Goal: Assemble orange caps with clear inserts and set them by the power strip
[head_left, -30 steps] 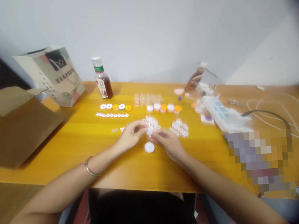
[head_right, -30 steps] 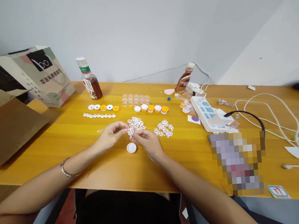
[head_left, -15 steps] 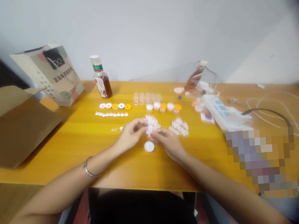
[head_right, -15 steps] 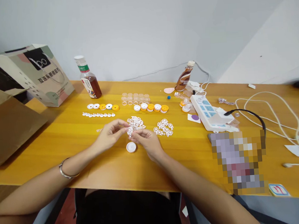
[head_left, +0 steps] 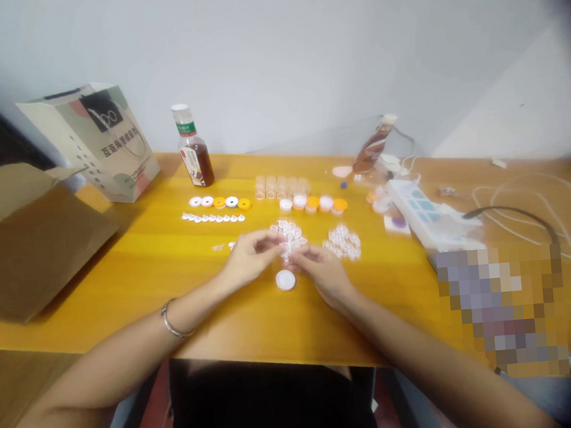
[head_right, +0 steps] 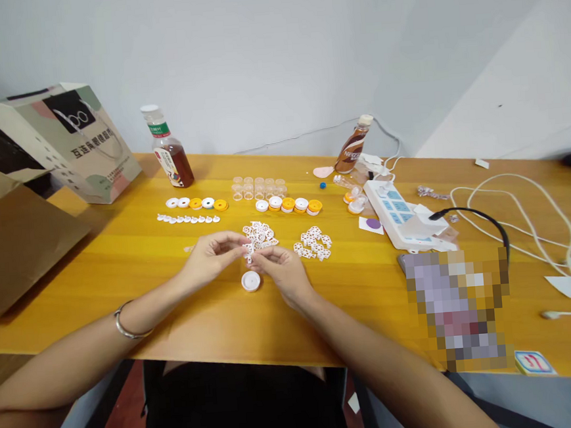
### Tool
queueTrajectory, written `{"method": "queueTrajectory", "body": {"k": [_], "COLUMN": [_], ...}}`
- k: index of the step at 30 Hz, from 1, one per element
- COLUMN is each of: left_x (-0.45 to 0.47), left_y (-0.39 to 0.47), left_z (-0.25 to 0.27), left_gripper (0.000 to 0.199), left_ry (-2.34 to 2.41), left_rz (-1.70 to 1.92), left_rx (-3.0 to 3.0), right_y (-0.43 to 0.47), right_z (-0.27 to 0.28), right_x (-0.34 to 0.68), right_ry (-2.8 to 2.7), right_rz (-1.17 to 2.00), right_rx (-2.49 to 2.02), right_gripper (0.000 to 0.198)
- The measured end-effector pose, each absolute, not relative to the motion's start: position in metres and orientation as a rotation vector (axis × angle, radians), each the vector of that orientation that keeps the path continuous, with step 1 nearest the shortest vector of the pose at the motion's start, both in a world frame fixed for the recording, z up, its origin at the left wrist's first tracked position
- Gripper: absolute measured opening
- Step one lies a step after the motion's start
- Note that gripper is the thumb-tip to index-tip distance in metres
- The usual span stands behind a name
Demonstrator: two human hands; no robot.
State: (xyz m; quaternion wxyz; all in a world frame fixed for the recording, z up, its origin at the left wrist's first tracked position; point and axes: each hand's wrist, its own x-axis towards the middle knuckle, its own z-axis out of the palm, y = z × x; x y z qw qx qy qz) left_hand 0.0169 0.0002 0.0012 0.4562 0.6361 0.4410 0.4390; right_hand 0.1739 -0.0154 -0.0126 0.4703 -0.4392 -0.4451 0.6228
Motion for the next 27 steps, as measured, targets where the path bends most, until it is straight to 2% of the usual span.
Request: {"method": "queueTrajectory", "body": {"k": [6,11,17,27], "left_x": [0.013,0.005,0.003,0.004], "left_y": [0.004,0.009,0.001,-0.004], "left_z": [-0.002,-0.004,0.002,0.003], "left_gripper": [0.018,0.021,0.017,0.017], "left_ry": [1.084,1.075,0.863,0.874], "left_rz": [1.083,1.07,0.872,0.761], "left_rx": [1.584,1.754,2.001,2.269], "right_y": [-0.014,-0.015,-0.011,-0.006], "right_z": [-0.003,-0.003,-0.015,-0.021], "right_x": [0.182,0.191,0.189,0.189], "right_ry": [-1.406,-1.977,-2.177,-2.127], "right_rz": [1.358,0.987,0.827,0.866], "right_rx": [-1.125,-1.162,-1.15,-1.171], "right_gripper": [0.019,0.043,0.022,0.022]}}
